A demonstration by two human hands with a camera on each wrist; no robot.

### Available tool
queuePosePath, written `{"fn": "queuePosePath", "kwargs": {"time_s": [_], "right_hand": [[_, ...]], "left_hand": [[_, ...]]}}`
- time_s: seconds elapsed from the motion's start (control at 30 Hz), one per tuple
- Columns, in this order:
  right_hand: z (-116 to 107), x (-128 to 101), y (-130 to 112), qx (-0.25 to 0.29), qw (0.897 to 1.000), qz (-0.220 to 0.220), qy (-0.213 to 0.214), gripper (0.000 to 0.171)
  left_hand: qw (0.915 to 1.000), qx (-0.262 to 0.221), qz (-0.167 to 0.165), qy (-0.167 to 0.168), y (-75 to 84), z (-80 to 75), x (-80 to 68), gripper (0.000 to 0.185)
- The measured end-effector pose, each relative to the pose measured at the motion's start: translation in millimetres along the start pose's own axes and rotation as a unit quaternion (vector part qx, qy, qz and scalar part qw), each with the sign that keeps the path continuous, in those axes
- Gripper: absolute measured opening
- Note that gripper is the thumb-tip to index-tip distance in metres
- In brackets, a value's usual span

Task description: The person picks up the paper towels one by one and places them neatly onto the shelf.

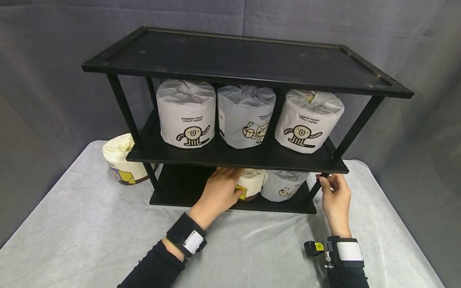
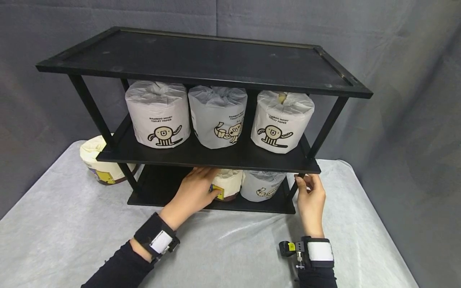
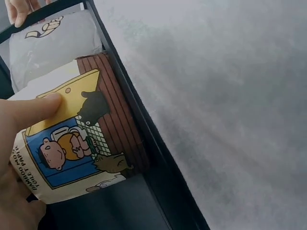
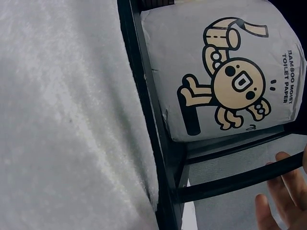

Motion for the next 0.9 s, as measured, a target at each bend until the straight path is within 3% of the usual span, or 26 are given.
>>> {"fn": "queuePosePath", "kwargs": {"time_s": [0.33, 0.57, 0.9], "right_hand": [[-1, 0, 0, 0.003, 1.0, -0.003, 0.001, 0.022], [0, 0, -2, 0.012, 1.0, -0.003, 0.001, 0.021], [0, 0, -1, 0.008, 1.0, -0.005, 0.003, 0.02]], "left_hand": [[0.9997, -0.007, -0.012, 0.02, -0.2, 2.0, 5.6, 0.06], [0.9957, 0.069, -0.015, 0.06, 8.4, -0.6, 10.1, 0.053], [0.9879, 0.125, -0.063, 0.066, 20.6, 0.6, 17.5, 0.057]]}}
Point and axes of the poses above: each hand's wrist, its own x-axis towards the middle knuckle, its own z-axis out of the palm, y = z × x, the point moved 7 cm from there along x, towards the middle knuckle, and after that the axes turned 5 degrees about -y, right-handed, at the moved point
